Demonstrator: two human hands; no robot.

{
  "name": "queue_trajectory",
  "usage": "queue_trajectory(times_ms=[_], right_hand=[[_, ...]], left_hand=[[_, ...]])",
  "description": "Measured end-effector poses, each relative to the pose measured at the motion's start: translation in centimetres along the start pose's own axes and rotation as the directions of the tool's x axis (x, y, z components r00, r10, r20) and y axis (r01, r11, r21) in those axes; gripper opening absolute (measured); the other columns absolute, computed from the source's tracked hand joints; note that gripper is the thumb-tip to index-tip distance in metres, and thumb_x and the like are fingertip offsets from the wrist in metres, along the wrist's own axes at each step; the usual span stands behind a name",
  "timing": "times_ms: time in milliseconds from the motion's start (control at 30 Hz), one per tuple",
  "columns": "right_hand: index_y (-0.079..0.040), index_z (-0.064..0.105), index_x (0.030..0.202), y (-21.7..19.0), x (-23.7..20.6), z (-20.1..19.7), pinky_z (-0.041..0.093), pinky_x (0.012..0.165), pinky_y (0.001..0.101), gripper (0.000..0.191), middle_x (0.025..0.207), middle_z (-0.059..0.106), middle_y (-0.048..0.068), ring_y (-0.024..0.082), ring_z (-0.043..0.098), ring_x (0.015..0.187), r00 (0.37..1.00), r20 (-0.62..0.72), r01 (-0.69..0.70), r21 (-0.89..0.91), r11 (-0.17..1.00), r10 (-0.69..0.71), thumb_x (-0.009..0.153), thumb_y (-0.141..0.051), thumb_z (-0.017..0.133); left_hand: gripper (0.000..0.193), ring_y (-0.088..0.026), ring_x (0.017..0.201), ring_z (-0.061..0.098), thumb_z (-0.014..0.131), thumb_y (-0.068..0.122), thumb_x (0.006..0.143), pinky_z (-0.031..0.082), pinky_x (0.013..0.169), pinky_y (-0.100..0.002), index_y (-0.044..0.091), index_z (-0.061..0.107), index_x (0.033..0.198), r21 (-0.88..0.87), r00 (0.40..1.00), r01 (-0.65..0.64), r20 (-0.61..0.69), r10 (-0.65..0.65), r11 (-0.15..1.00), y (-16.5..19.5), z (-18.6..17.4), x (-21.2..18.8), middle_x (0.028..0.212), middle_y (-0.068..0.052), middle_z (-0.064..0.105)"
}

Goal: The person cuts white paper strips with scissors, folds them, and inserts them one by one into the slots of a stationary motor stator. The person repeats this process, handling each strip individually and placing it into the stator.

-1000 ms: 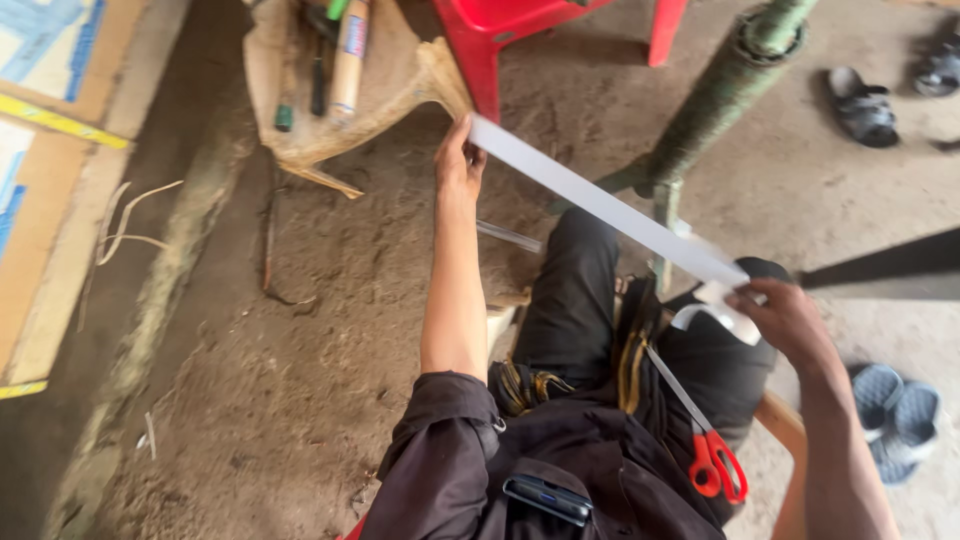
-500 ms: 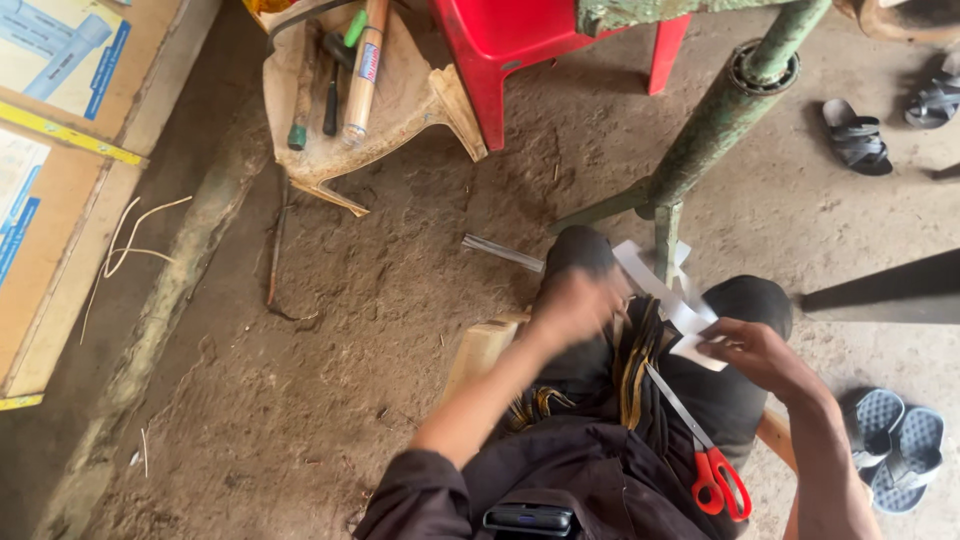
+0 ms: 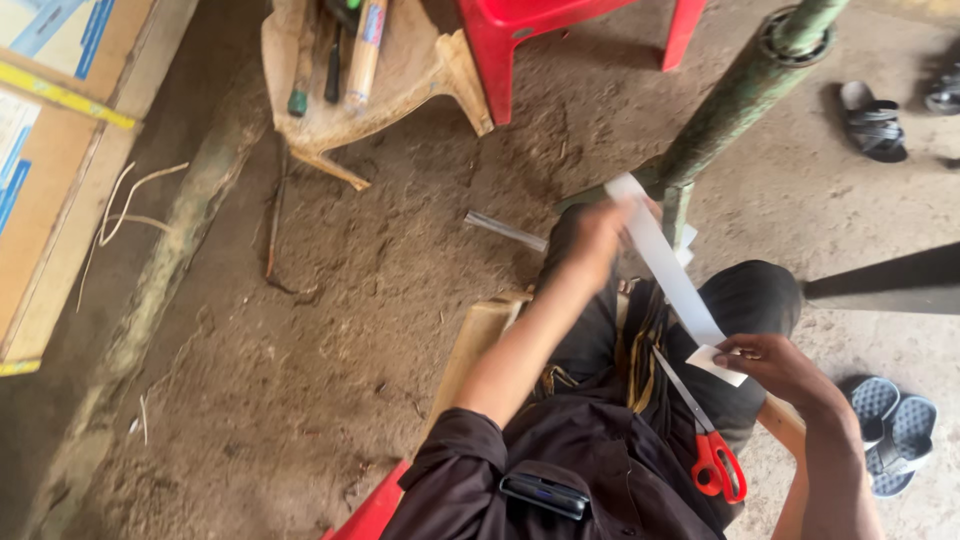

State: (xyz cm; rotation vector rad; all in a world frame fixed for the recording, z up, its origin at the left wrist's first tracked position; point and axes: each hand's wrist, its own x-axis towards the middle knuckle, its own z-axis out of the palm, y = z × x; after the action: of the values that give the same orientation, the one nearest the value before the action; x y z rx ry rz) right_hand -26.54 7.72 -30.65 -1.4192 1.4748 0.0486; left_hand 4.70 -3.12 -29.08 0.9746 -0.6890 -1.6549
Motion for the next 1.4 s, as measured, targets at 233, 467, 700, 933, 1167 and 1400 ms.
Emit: queue_trajectory(times_ms=[233, 467, 700, 933, 1167, 1400], right_hand=[[-0.01, 0.08, 0.115, -0.6, 0.9, -0.4, 0.06, 0.087, 0.0391, 0.043, 0.105, 0.084, 0.013, 0.026, 0.076, 0.097, 0.999, -0.038, -0.001, -0.064, 0.998, -0.001, 0.083, -0.037, 0.077], [-0.01, 0.082, 0.104, -3.6, -0.1, -0.2, 0.059, 0.085, 0.0342, 0.036, 0.131, 0.071, 0.007, 0.02, 0.075, 0.097, 0.962, -0.227, 0.118, -0.168, 0.979, -0.155, 0.082, -0.038, 0.078], [0.002, 0.076, 0.113, -12.5, -6.6, -1.4, 0.054, 0.083, 0.0333, 0.025, 0.106, 0.072, 0.015, 0.019, 0.067, 0.093, 0.782, -0.601, 0.489, 0.426, 0.761, -0.167, 0.092, -0.01, 0.077], [0.0, 0.06, 0.122, -19.4, -6.9, -1.1, 0.059, 0.077, 0.0262, 0.037, 0.097, 0.07, 0.008, 0.013, 0.069, 0.085, 0.643, -0.758, 0.746, 0.588, 0.312, -0.109, 0.089, 0.001, 0.076], [0.0, 0.058, 0.118, -19.6, -7.7, 0.5, 0.055, 0.071, 0.0236, 0.035, 0.094, 0.069, 0.007, 0.011, 0.066, 0.084, 0.624, -0.771, 0.719, 0.503, 0.479, -0.127, 0.09, -0.002, 0.079], [0.001, 0.063, 0.121, -19.1, -8.1, 0.0, 0.058, 0.078, 0.0225, 0.036, 0.104, 0.071, 0.003, 0.009, 0.068, 0.09, 0.646, -0.75, 0.711, 0.524, 0.469, -0.141, 0.09, -0.01, 0.076]], left_hand=[[0.032, -0.019, 0.092, 0.073, 0.059, 0.021, 0.105, 0.058, 0.081, -0.033, -0.001, 0.068, 0.126, 0.092, 0.927, -0.351, -0.107, 0.359, 0.932, 10.7, -2.8, 4.5, 0.105, -0.014, 0.077], [0.038, -0.019, 0.101, 0.077, 0.05, 0.024, 0.111, 0.061, 0.087, -0.031, -0.004, 0.066, 0.129, 0.259, 0.852, -0.507, 0.008, 0.523, 0.822, 12.3, -0.8, 0.3, 0.117, -0.014, 0.075], [0.028, -0.018, 0.071, 0.074, 0.065, 0.028, 0.101, 0.057, 0.058, -0.03, 0.005, 0.076, 0.114, 0.757, 0.823, -0.466, 0.182, 0.537, 0.457, 10.9, 6.1, -6.0, 0.095, -0.009, 0.08], [0.019, -0.013, 0.073, 0.071, 0.062, 0.021, 0.108, 0.054, 0.061, -0.028, 0.008, 0.07, 0.119, 0.696, 0.802, -0.567, 0.343, 0.489, 0.441, 10.7, 10.4, -12.0, 0.087, -0.006, 0.073], [0.022, -0.014, 0.064, 0.065, 0.064, 0.021, 0.105, 0.048, 0.055, -0.03, 0.002, 0.072, 0.112, 0.695, 0.814, -0.553, 0.335, 0.474, 0.46, 11.2, 10.5, -13.0, 0.08, -0.009, 0.068], [0.023, -0.014, 0.064, 0.07, 0.066, 0.022, 0.103, 0.051, 0.052, -0.028, 0.002, 0.075, 0.11, 0.704, 0.851, -0.508, 0.319, 0.418, 0.497, 11.2, 10.7, -13.6, 0.083, -0.009, 0.074]])
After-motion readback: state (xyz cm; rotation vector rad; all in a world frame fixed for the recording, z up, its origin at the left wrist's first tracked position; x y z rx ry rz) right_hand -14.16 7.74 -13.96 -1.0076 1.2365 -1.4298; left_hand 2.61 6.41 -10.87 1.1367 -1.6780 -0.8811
